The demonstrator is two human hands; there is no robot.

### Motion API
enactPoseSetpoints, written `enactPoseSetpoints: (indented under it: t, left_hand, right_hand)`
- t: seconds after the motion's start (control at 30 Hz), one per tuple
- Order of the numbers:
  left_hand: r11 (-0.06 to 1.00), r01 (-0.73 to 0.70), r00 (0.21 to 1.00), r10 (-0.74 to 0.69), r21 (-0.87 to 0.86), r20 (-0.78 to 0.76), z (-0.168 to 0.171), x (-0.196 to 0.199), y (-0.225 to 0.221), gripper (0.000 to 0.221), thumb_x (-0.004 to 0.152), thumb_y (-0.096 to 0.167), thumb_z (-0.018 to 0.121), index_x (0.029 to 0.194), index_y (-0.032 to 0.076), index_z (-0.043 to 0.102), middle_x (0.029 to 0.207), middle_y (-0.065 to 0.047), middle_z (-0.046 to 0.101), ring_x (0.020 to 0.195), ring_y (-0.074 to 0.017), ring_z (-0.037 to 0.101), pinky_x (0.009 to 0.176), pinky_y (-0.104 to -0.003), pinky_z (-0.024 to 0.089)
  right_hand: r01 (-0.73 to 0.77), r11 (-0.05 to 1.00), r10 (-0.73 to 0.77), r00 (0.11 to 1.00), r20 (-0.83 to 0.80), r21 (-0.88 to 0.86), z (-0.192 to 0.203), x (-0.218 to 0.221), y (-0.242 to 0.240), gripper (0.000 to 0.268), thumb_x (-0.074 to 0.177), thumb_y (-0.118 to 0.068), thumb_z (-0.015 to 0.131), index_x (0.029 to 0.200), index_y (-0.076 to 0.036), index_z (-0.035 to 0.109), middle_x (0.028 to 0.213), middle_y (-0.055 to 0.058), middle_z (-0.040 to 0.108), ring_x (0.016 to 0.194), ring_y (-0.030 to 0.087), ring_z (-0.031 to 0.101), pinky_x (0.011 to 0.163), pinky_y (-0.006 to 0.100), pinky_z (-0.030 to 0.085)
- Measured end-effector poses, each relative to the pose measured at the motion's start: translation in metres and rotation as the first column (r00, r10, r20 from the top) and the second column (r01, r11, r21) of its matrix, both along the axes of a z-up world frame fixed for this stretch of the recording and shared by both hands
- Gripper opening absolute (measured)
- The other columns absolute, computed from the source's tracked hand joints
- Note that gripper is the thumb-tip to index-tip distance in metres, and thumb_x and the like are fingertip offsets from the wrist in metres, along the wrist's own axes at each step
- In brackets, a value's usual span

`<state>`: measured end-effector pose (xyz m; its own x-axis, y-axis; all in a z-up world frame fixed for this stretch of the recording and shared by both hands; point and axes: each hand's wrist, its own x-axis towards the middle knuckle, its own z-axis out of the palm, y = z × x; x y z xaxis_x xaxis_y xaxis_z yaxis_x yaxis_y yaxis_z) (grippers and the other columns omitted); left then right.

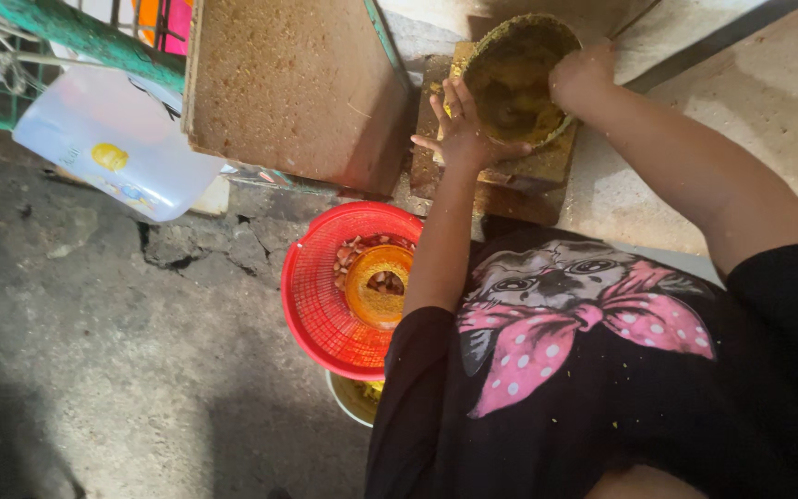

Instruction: The person uses a manual grinder to process chunks of cassava into a yellow pulp. They repeatedly scoop cassava from a red basket, feed it into the grinder, and collect the resulting pulp in a white bucket.

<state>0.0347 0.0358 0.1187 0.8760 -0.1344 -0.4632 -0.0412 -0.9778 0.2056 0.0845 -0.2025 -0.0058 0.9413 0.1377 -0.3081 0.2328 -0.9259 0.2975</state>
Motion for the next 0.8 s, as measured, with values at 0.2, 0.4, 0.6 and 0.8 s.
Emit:
enactPoseSetpoints:
  t: [0.2,0.4,0.6,0.8]
  left_hand:
    - [0.999,-0.03,0.999,0.031,-0.034,0.039,-0.01,-0.002,0.0,0.171,0.046,0.085,0.085,0.159,0.009,-0.019,0.173,-0.005,-0.012,0.16,-0.0339,-0.009,0.107,-0.088,0.007]
    - [0.999,-0.028,0.999,0.029,-0.036,0.031,-0.02,-0.002,0.0,0.172,0.045,0.085,0.084,0.16,0.009,-0.018,0.173,-0.004,-0.011,0.16,-0.0341,-0.01,0.107,-0.088,0.007]
    - [0.997,-0.032,0.999,0.033,-0.076,0.012,-0.027,0.002,0.001,0.172,0.043,0.086,0.084,0.161,0.012,-0.016,0.173,-0.005,-0.013,0.159,-0.0344,-0.011,0.107,-0.088,0.004]
    - [0.997,-0.011,1.0,0.013,-0.071,0.025,-0.03,0.002,0.003,0.171,0.045,0.087,0.084,0.161,0.01,-0.016,0.173,-0.006,-0.013,0.159,-0.0345,-0.012,0.107,-0.088,0.004]
  right_hand:
    - [0.048,0.994,-0.027,0.978,-0.206,0.102,0.016,-0.024,0.002,0.025,0.095,-0.024,0.061,0.104,-0.018,0.084,0.111,0.008,0.079,0.102,0.026,0.076,0.069,0.045,0.058]
    - [0.335,0.91,-0.241,0.906,-0.348,0.242,0.049,-0.041,0.06,0.027,0.094,-0.021,0.062,0.112,-0.013,0.081,0.12,0.014,0.075,0.108,0.035,0.072,0.082,0.05,0.058]
    - [0.471,0.824,-0.291,0.829,-0.478,0.316,0.087,-0.054,0.061,0.037,0.105,-0.036,0.054,0.113,-0.01,0.079,0.122,0.018,0.073,0.111,0.039,0.07,0.093,0.053,0.054]
    - [0.422,0.777,-0.267,0.892,-0.364,0.466,0.085,-0.07,0.056,0.034,0.106,-0.035,0.051,0.114,-0.011,0.075,0.117,0.018,0.072,0.108,0.04,0.069,0.09,0.054,0.054]
